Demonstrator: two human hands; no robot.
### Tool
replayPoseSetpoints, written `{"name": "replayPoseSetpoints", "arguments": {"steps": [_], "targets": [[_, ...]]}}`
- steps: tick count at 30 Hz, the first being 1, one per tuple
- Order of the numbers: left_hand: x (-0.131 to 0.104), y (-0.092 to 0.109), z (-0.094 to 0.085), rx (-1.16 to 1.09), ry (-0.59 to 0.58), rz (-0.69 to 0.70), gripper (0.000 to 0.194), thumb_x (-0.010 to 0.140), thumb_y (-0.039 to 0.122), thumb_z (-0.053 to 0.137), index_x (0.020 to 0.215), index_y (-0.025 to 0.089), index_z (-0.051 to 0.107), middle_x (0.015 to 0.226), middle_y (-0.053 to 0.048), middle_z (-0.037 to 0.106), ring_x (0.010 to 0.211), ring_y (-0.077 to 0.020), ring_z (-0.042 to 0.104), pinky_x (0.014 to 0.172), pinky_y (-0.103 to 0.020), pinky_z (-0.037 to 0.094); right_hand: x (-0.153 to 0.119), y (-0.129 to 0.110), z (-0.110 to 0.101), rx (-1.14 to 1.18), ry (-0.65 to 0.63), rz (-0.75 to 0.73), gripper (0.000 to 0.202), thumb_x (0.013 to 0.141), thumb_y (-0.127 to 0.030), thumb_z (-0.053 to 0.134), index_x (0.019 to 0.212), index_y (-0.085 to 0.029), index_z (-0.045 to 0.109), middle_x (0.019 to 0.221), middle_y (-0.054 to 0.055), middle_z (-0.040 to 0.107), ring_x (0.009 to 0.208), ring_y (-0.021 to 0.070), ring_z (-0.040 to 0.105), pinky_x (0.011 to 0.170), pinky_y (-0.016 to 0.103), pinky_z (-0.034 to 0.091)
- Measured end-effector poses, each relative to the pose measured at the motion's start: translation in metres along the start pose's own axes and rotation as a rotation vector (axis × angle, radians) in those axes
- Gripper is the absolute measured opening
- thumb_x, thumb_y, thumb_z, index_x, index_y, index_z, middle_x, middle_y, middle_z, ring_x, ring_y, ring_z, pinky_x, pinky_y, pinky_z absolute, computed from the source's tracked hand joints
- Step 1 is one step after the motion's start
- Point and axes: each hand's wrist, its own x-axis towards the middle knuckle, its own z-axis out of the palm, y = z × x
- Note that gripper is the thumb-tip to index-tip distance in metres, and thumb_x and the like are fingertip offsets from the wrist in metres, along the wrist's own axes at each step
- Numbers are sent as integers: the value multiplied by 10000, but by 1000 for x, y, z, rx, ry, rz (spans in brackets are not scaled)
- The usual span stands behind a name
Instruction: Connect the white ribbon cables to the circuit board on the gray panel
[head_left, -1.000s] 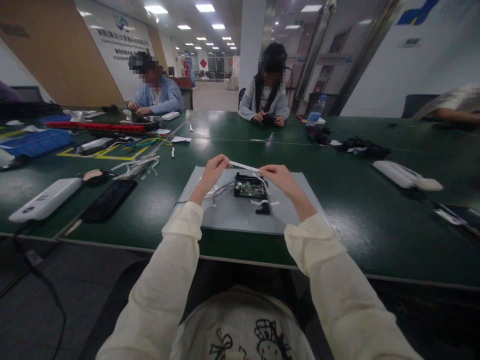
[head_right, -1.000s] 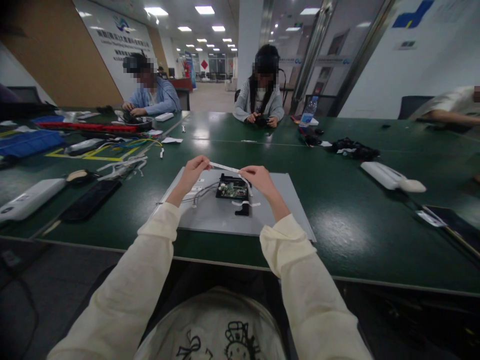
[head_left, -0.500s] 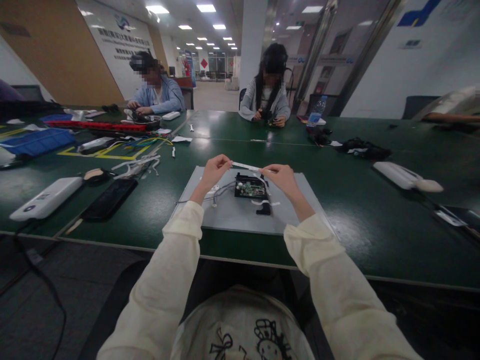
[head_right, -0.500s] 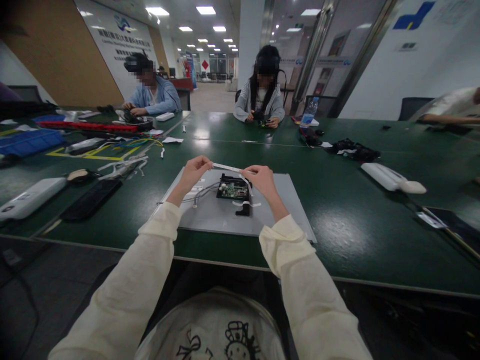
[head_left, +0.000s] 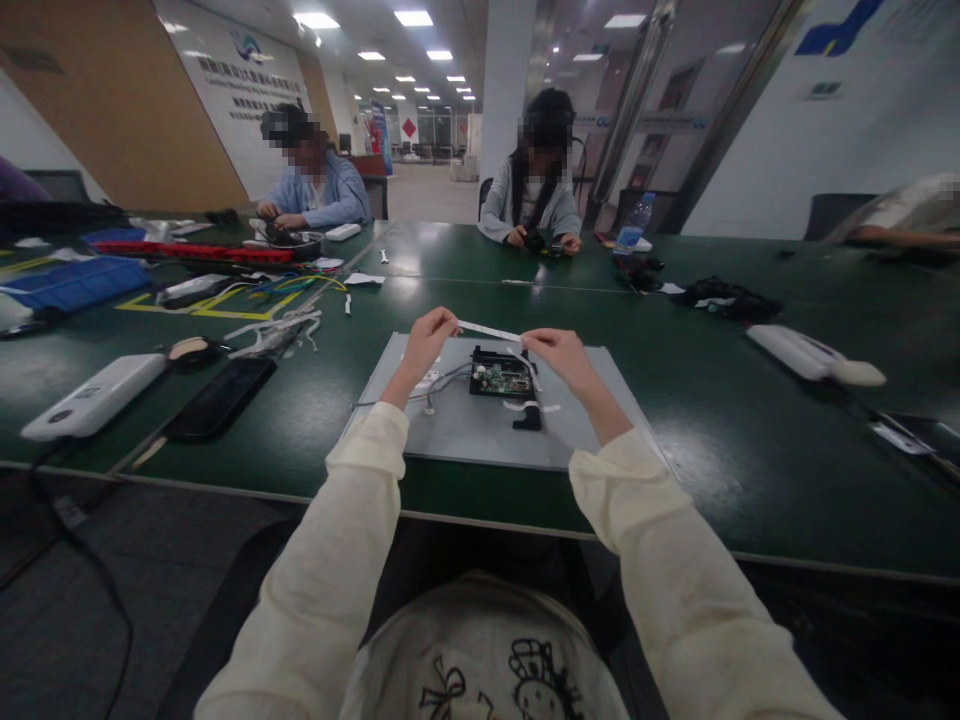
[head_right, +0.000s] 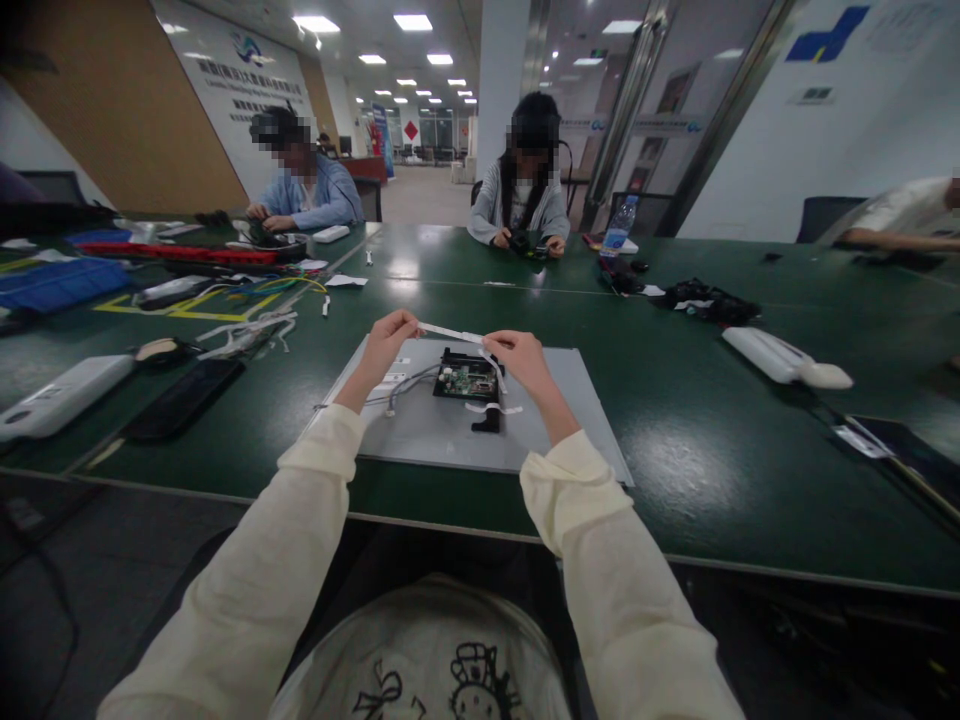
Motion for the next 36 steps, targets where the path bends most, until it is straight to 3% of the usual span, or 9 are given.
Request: {"name": "replayPoseSetpoints", "arguments": {"steps": [11, 19, 24, 29, 33, 36], "targets": [[-3, 11, 4, 90, 74, 50, 187, 770, 248, 515, 607, 158, 508, 602, 27, 522, 592, -86, 491, 597, -201, 385, -2, -3, 3, -151, 189, -254, 214, 775, -324, 566, 831, -172, 706, 863, 60, 671, 785, 183, 609, 728, 311, 496], [-7, 13, 3, 368, 126, 197, 154, 771, 207, 486, 623, 167, 501, 624, 17, 531, 626, -106, 507, 637, -220, 403, -2, -3, 5, -234, 266, -344, 219, 796, -331, 557, 854, -174, 697, 840, 55, 662, 781, 186, 599, 724, 321, 480], [-9, 10, 3, 620, 117, 275, 147, 781, 188, 463, 637, 178, 488, 637, 3, 533, 644, -125, 505, 657, -244, 392, -4, -3, 6, -319, 289, -378, 228, 814, -334, 544, 869, -171, 693, 819, 59, 648, 788, 194, 582, 739, 333, 457], [-10, 10, 3, 821, 169, 230, 158, 793, 185, 457, 637, 184, 476, 641, -10, 533, 665, -150, 509, 687, -278, 382, -7, -5, 10, -424, 283, -443, 215, 827, -302, 536, 899, -170, 689, 836, 73, 635, 850, 211, 550, 780, 345, 434], [-11, 13, 3, 840, 308, 172, 142, 811, 167, 431, 681, 181, 487, 667, -24, 529, 688, -166, 518, 707, -303, 392, -11, -7, 14, -468, 258, -487, 211, 843, -296, 528, 923, -177, 683, 848, 70, 625, 878, 211, 528, 786, 333, 425], [-15, 17, 10, 792, 304, 271, 83, 820, 159, 431, 839, 172, 511, 825, -61, 555, 828, -188, 529, 768, -321, 404, -14, -10, 17, -504, 211, -513, 213, 854, -289, 521, 940, -175, 679, 852, 72, 618, 871, 208, 524, 777, 331, 423]]}}
